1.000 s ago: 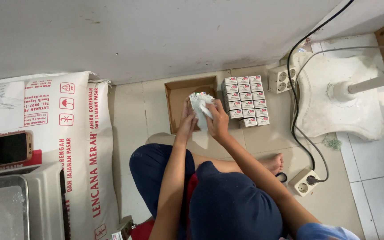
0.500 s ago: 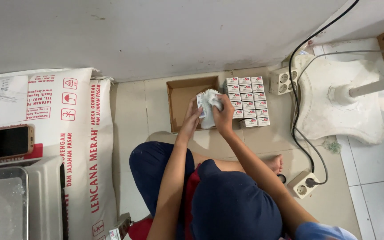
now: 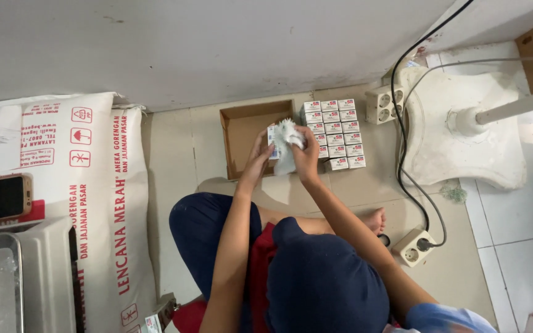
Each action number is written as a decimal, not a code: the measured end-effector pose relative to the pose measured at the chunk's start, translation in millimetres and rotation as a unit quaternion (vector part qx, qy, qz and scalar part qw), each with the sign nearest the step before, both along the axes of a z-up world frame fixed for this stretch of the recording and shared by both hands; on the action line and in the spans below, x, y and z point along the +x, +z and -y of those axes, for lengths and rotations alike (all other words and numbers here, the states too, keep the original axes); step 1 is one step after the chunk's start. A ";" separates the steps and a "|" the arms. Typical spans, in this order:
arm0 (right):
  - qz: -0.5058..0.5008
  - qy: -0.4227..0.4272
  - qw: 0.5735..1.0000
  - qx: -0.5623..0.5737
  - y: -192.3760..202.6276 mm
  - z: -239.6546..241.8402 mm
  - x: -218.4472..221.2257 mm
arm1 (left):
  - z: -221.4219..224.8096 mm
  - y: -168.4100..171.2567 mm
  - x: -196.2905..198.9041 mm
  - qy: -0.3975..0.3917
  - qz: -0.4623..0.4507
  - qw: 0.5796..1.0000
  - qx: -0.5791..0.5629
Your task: The person wipes a small box with a cloth and places it into a cardboard box, then repeats the process with several more small boxes from a stack.
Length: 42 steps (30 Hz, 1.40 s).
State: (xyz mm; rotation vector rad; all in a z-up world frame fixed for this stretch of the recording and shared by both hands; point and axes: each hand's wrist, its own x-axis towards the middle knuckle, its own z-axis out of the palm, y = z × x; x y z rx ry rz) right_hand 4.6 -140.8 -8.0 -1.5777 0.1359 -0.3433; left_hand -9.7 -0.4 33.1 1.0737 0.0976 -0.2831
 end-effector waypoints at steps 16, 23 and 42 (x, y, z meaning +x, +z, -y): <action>-0.021 -0.039 0.997 -0.068 -22.9 0.7 -3.8 | -9.3 -18.9 -1.5 0.018 0.023 0.999 -0.029; 0.057 -0.044 0.983 -0.169 -13.2 -6.1 -15.8 | -4.9 -4.5 -2.8 -0.013 0.025 0.999 -0.017; 0.096 -0.030 0.967 -0.235 -8.0 -7.0 -5.0 | -3.9 -16.2 -1.2 0.020 -0.004 1.000 -0.014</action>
